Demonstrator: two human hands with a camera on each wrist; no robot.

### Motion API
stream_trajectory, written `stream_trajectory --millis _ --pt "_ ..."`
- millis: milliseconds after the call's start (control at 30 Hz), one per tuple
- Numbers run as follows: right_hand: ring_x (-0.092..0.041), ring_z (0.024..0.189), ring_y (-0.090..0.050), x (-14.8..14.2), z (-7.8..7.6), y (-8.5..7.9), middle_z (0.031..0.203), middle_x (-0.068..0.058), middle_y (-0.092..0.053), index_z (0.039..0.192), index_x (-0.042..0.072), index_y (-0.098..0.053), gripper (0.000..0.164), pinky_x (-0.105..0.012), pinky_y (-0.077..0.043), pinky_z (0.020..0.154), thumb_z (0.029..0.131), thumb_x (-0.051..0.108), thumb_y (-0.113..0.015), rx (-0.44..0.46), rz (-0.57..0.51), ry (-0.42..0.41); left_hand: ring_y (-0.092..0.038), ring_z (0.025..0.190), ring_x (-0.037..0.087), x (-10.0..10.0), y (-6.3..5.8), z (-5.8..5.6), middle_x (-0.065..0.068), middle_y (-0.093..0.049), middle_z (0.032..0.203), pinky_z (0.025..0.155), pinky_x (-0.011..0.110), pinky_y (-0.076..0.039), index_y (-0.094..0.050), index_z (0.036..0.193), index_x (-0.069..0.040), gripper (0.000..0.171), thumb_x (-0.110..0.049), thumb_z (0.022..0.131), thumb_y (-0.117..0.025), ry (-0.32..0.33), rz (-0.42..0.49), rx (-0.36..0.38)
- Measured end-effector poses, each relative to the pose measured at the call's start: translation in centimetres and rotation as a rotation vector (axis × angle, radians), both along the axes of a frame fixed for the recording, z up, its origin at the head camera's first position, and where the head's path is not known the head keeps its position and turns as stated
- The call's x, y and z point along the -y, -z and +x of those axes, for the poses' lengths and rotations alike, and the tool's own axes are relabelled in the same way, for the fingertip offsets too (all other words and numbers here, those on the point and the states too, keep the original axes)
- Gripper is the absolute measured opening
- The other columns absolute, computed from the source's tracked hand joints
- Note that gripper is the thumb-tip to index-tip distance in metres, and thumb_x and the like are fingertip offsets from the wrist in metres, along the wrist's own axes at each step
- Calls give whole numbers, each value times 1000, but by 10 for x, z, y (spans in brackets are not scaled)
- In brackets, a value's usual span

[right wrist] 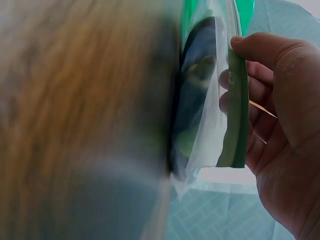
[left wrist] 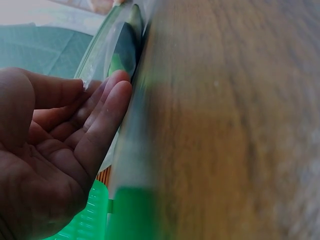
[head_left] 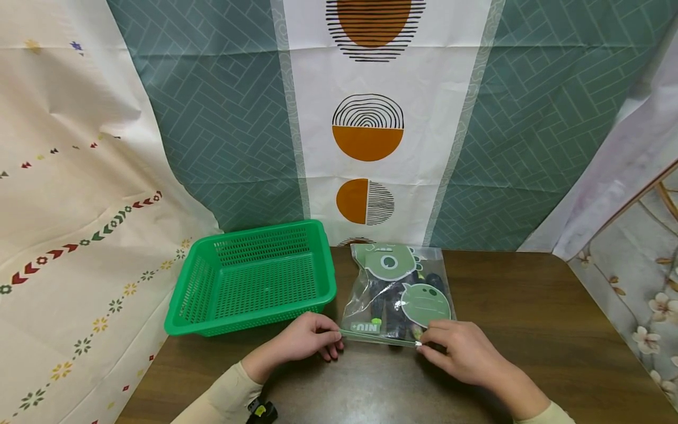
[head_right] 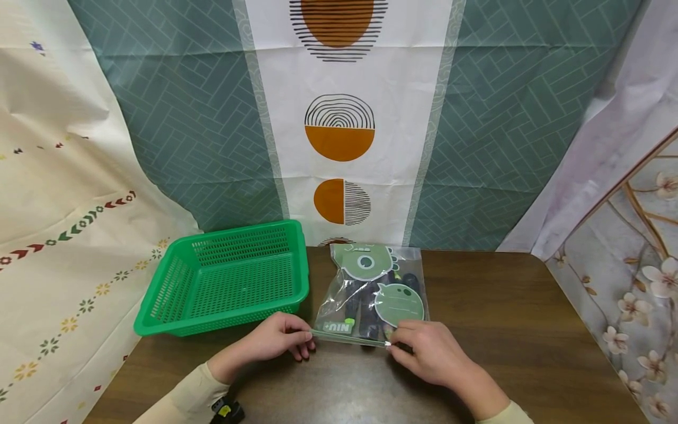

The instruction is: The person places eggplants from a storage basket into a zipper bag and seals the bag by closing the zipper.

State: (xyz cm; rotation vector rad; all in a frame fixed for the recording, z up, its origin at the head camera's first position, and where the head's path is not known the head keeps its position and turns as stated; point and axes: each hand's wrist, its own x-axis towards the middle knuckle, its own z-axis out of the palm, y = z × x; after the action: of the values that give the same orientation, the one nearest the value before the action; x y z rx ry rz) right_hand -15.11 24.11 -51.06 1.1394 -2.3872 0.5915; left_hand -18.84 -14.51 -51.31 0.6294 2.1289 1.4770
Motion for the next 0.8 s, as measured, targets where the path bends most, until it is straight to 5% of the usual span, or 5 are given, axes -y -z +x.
stream_trajectory --millis 800 --pt "6 69 -51 -23 -2 -5 89 28 -60 92 35 -76 29 -12 -42 62 87 13 -94 81 -15 34 -80 79 29 4 1 -3 14 -81 95 71 39 -68 -82 101 2 24 -12 112 -66 4 14 42"
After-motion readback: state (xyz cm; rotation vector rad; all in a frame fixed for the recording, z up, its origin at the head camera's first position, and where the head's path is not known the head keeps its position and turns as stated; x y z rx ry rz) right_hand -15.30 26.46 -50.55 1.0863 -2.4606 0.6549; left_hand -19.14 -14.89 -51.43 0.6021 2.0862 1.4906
